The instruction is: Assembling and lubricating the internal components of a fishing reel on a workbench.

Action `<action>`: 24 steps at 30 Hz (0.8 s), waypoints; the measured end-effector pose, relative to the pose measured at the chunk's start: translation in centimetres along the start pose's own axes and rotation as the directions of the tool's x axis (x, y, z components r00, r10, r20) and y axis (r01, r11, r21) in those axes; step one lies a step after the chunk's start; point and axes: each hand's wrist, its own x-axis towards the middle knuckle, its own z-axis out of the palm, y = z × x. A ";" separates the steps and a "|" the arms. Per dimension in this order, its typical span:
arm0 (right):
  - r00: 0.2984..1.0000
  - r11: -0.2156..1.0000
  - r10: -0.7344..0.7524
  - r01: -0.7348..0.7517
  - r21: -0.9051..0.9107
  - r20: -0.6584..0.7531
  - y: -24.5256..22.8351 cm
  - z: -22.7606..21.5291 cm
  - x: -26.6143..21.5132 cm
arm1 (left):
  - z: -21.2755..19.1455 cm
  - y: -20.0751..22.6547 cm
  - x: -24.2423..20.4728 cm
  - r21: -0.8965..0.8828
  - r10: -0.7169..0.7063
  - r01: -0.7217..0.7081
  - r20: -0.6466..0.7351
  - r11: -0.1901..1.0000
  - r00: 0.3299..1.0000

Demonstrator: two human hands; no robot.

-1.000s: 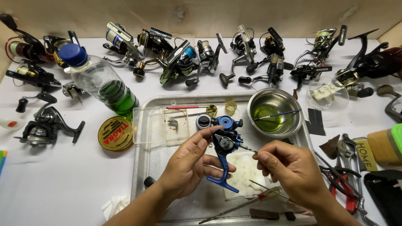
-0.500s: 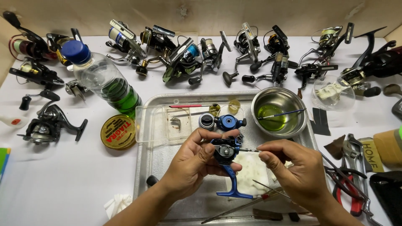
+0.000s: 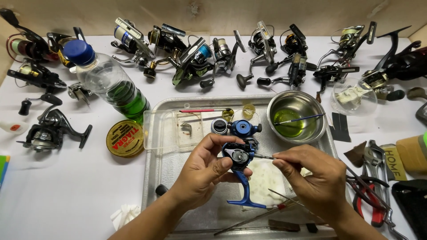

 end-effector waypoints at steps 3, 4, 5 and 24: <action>1.000 1.000 0.010 -0.010 0.015 -0.015 -0.3 -0.1 0.1 | 0.0 0.0 0.0 -0.003 0.029 -0.029 0.029 1.000 0.999; 1.000 1.000 0.013 -0.012 0.017 -0.014 -0.3 -0.1 0.0 | 0.0 -0.1 0.0 -0.004 0.027 -0.027 0.027 1.000 0.999; 1.000 1.000 0.009 -0.009 0.014 -0.015 -0.2 -0.1 0.0 | -0.1 -0.1 0.0 0.006 0.033 -0.033 0.036 0.999 0.999; 0.998 0.996 0.064 -0.065 0.064 0.009 -0.3 0.3 -0.2 | -0.2 -0.2 0.0 0.078 0.033 -0.036 0.036 0.996 0.999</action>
